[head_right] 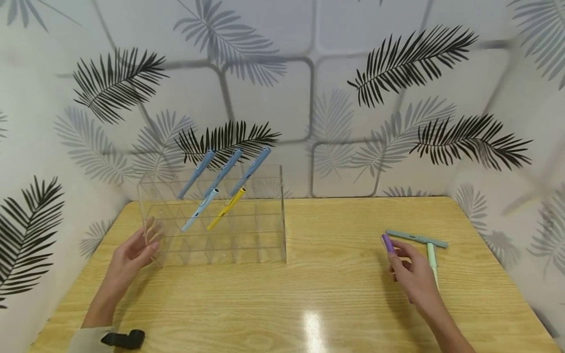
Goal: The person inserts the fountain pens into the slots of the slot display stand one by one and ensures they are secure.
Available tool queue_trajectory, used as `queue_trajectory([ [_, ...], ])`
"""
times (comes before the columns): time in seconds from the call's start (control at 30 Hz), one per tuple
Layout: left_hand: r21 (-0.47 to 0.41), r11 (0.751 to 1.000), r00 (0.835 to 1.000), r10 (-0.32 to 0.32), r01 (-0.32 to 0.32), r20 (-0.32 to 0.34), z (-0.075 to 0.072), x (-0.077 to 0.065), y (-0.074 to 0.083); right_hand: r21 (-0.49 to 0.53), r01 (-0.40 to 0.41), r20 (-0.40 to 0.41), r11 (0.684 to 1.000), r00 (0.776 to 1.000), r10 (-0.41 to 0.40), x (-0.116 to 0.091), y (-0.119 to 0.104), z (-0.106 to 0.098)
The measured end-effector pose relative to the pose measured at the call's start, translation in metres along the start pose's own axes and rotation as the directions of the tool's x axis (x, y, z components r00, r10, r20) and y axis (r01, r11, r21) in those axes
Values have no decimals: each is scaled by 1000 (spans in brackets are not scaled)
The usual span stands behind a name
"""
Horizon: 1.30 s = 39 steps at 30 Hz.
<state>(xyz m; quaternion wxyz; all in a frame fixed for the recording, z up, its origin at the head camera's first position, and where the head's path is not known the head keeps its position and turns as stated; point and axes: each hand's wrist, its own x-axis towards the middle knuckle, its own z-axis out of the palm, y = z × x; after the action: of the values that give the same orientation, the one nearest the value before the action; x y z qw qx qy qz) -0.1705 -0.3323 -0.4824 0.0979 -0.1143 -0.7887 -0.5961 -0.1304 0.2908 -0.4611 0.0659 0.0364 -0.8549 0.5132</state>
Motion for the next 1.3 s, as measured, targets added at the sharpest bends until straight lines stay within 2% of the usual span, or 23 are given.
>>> queue_trajectory([
  [0.23,20,1000,1000,-10,10,-3,1,1,1,36,15,-44,999,999,-13,7,-10,12],
  [0.47,19,1000,1000,1,-1,-2,0,1,3,-45,62,-102,997,993,-66,12,-27,25],
  [0.8,-9,1000,1000,9,-9,-5,-1,1,2,149,186,-115,971,979,-170,25,-57,43],
  [1.03,-7,1000,1000,-4,4,-12,0,1,2,292,203,-116,935,978,-176,34,-77,55],
  [1.3,1,1000,1000,2,-2,-12,-1,0,1,398,210,-118,893,977,-177,44,-95,72],
])
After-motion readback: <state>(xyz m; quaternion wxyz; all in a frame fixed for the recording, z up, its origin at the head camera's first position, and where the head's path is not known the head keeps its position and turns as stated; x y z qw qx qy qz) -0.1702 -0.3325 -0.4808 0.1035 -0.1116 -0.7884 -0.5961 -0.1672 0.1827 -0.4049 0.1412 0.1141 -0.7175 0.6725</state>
